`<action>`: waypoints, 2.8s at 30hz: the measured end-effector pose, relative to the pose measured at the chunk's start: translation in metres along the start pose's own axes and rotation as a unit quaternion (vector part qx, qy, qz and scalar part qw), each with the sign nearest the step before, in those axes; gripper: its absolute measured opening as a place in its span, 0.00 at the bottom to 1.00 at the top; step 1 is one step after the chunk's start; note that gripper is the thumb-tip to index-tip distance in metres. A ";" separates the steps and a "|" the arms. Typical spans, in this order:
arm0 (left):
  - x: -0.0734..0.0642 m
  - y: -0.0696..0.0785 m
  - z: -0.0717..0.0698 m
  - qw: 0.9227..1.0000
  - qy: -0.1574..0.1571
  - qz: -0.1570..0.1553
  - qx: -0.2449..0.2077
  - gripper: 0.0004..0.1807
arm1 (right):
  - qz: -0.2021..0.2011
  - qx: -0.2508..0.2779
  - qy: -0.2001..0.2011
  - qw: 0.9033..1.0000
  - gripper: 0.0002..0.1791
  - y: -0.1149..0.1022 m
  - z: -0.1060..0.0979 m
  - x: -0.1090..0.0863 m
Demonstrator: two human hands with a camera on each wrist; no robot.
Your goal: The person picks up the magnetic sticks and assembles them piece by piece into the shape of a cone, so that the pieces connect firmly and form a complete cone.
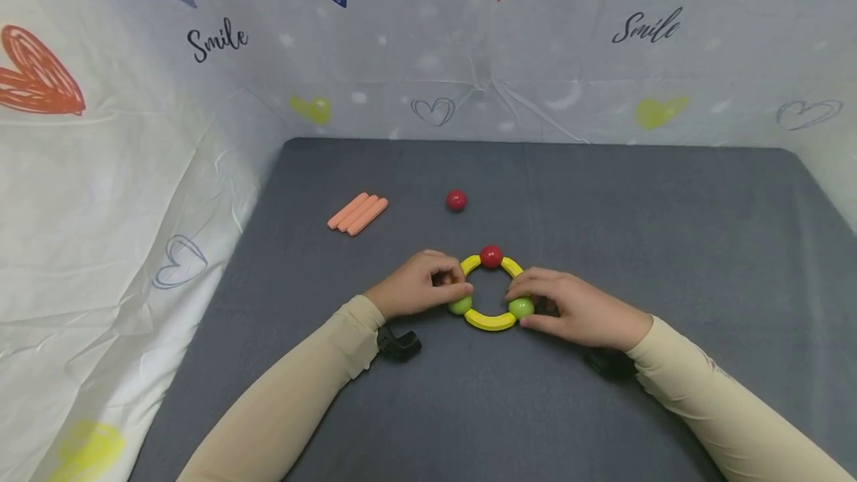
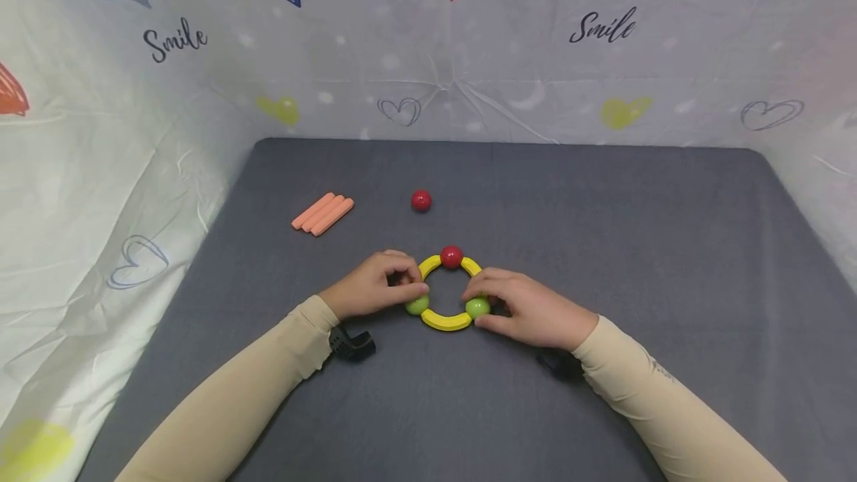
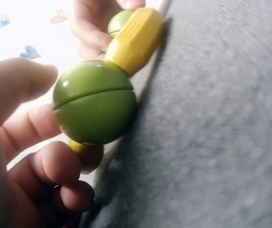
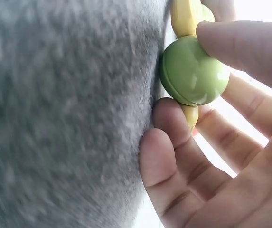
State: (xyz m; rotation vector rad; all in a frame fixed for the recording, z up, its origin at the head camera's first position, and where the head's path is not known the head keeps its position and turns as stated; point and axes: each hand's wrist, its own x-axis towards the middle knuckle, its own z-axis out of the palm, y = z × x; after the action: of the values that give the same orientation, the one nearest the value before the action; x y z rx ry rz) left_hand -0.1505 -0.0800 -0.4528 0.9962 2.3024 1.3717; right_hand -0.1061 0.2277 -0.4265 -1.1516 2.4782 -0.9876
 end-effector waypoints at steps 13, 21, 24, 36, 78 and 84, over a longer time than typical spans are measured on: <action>-0.007 -0.002 -0.053 0.973 0.201 -0.111 -0.030 0.12 | 0.005 -0.004 0.001 1.000 0.18 -0.003 0.004 0.000; -0.021 0.001 -0.090 0.934 0.284 -0.130 0.172 0.14 | -0.009 -0.016 -0.013 1.000 0.19 -0.006 0.003 0.001; -0.022 -0.002 -0.094 0.921 0.269 -0.158 0.233 0.17 | -0.010 -0.021 -0.019 1.000 0.19 -0.006 0.003 0.000; -0.021 -0.021 -0.086 0.857 0.224 -0.159 0.437 0.08 | -0.031 0.007 -0.035 0.999 0.21 -0.004 0.004 -0.002; -0.011 0.059 -0.047 0.992 0.022 -0.080 0.096 0.07 | 0.053 -0.016 0.027 0.998 0.15 -0.003 -0.001 -0.001; -0.011 0.065 -0.037 0.998 0.003 -0.035 0.054 0.09 | 0.054 -0.011 0.027 0.998 0.16 -0.003 0.000 0.000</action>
State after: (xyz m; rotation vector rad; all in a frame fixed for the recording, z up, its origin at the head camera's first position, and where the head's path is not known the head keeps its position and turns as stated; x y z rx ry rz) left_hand -0.1360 -0.0918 -0.3798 0.9349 2.4139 1.2365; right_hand -0.1040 0.2264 -0.4244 -0.9978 2.5686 -0.9772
